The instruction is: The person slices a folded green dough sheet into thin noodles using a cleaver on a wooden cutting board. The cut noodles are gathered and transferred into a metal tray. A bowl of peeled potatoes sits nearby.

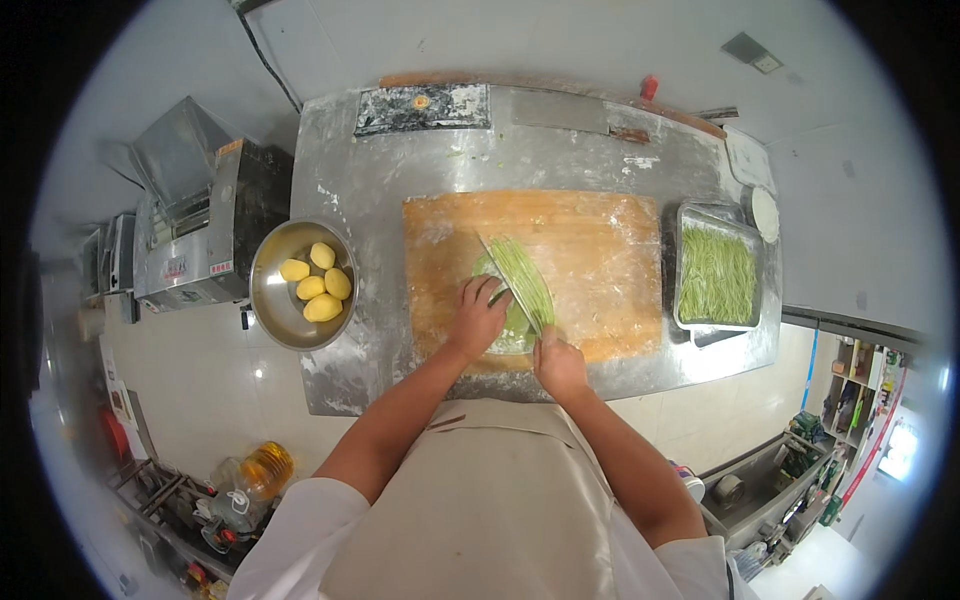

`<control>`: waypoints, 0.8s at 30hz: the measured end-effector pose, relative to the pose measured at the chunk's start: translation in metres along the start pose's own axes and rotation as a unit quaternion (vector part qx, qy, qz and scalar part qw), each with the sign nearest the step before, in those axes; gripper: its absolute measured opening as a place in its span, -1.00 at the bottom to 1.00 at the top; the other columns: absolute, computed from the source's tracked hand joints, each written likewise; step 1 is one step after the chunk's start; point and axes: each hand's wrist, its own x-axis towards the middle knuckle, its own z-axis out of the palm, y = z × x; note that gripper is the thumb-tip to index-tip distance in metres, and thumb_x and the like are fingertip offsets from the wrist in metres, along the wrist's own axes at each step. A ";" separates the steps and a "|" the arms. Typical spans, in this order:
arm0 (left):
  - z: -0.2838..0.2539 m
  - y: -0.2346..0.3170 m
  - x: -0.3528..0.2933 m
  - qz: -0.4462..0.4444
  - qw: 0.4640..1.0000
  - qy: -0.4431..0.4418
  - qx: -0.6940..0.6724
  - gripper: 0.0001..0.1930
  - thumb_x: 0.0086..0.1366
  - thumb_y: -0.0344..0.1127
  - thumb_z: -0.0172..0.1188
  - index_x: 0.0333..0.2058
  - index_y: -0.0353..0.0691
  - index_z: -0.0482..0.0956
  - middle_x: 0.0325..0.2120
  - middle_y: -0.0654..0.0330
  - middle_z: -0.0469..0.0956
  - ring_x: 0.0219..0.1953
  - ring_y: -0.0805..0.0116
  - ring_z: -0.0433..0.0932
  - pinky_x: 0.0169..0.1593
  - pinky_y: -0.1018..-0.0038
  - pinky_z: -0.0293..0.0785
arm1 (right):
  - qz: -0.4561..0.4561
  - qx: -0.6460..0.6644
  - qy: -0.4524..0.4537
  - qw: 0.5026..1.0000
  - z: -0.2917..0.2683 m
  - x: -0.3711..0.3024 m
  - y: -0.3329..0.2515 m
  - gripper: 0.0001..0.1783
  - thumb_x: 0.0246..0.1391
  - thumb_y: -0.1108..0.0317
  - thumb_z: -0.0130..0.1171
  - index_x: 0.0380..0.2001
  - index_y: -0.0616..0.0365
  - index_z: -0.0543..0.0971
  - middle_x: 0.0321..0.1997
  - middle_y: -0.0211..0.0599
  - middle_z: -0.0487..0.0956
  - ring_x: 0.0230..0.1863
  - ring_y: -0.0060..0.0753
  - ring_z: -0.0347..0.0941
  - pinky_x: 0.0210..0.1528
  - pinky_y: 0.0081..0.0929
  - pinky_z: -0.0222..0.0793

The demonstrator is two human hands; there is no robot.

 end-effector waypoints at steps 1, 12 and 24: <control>0.000 0.000 0.000 0.000 1.000 0.000 -0.001 -0.67 0.11 -0.38 0.30 -0.11 0.02 0.72 0.02 0.19 0.53 0.22 0.11 0.40 0.37 0.01 0.25 | 0.003 -0.002 -0.001 1.000 -0.003 -0.001 0.001 -0.77 0.34 0.26 0.10 -0.19 0.21 0.38 -0.52 0.16 0.61 -0.45 0.29 0.62 -0.36 0.15 0.54; -0.011 0.002 -0.003 0.016 1.000 0.001 -0.003 -0.65 0.11 -0.40 0.30 -0.08 -0.06 0.71 0.02 0.14 0.52 0.22 0.06 0.40 0.36 0.01 0.25 | 0.021 0.013 -0.008 1.000 0.008 -0.050 0.024 -0.77 0.32 0.30 0.12 -0.12 0.19 0.36 -0.48 0.18 0.62 -0.41 0.33 0.61 -0.36 0.18 0.52; -0.004 -0.005 -0.006 0.016 1.000 -0.017 -0.010 -0.61 0.12 -0.37 0.31 -0.01 -0.04 0.67 0.07 0.13 0.49 0.25 0.05 0.35 0.35 0.01 0.22 | 0.014 0.004 -0.033 0.999 -0.011 -0.035 0.016 -0.74 0.30 0.31 0.13 -0.08 0.24 0.42 -0.48 0.20 0.62 -0.43 0.31 0.62 -0.35 0.15 0.55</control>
